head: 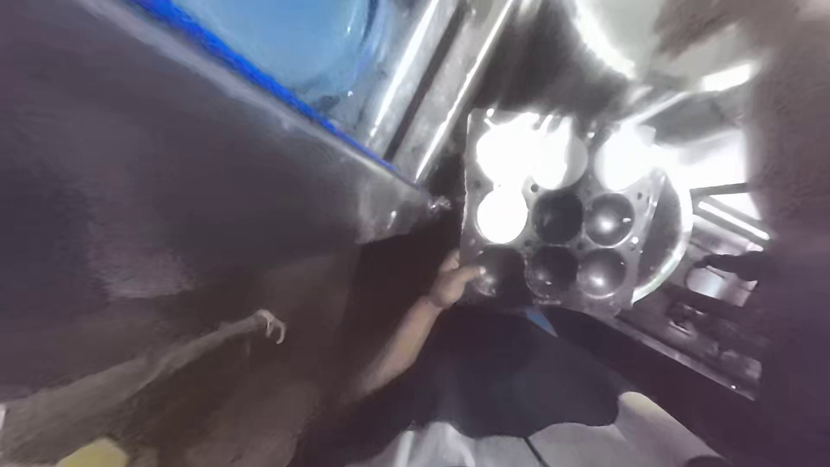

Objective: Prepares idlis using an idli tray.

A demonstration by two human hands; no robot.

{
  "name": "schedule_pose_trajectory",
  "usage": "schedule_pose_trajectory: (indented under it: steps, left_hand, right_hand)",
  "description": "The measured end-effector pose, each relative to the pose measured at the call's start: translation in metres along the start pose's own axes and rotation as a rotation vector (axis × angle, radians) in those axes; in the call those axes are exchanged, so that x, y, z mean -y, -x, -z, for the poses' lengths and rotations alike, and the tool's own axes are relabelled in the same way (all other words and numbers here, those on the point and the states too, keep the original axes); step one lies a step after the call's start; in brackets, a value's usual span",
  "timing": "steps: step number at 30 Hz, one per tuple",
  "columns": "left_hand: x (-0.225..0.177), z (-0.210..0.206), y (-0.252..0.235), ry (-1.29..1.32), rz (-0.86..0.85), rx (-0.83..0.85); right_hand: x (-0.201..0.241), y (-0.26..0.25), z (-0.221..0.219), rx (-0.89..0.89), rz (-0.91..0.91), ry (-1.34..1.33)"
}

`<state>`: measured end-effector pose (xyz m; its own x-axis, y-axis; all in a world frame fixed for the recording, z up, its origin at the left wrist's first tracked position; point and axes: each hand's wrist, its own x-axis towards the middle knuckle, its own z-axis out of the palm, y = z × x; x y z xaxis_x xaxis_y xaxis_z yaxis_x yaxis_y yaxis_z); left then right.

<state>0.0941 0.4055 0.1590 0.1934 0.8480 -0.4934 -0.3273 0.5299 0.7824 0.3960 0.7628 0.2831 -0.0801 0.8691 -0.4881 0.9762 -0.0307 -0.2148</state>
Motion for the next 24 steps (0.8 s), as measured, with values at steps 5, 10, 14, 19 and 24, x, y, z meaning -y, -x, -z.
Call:
schedule_pose_trajectory:
  steps: [5,10,14,19,24]
  left_hand:
    - [-0.004,0.003,0.009,0.052,-0.019,-0.015]
    - [-0.018,-0.003,0.008,0.047,-0.024,-0.033]
    - [-0.021,-0.008,0.006,0.085,-0.024,-0.065]
    - [-0.022,-0.007,0.004,0.125,-0.062,-0.008]
    - [-0.023,-0.003,0.009,0.125,-0.059,0.002]
  right_hand:
    - [0.014,0.057,0.021,0.081,0.046,-0.025]
    - [-0.023,0.179,0.049,-0.18,-0.002,-0.458]
    - [-0.044,0.258,-0.006,-0.357,0.097,-0.429]
    - [-0.031,0.322,-0.113,-0.553,0.047,-0.104]
    - [-0.034,0.345,-0.179,-0.801,0.147,0.036]
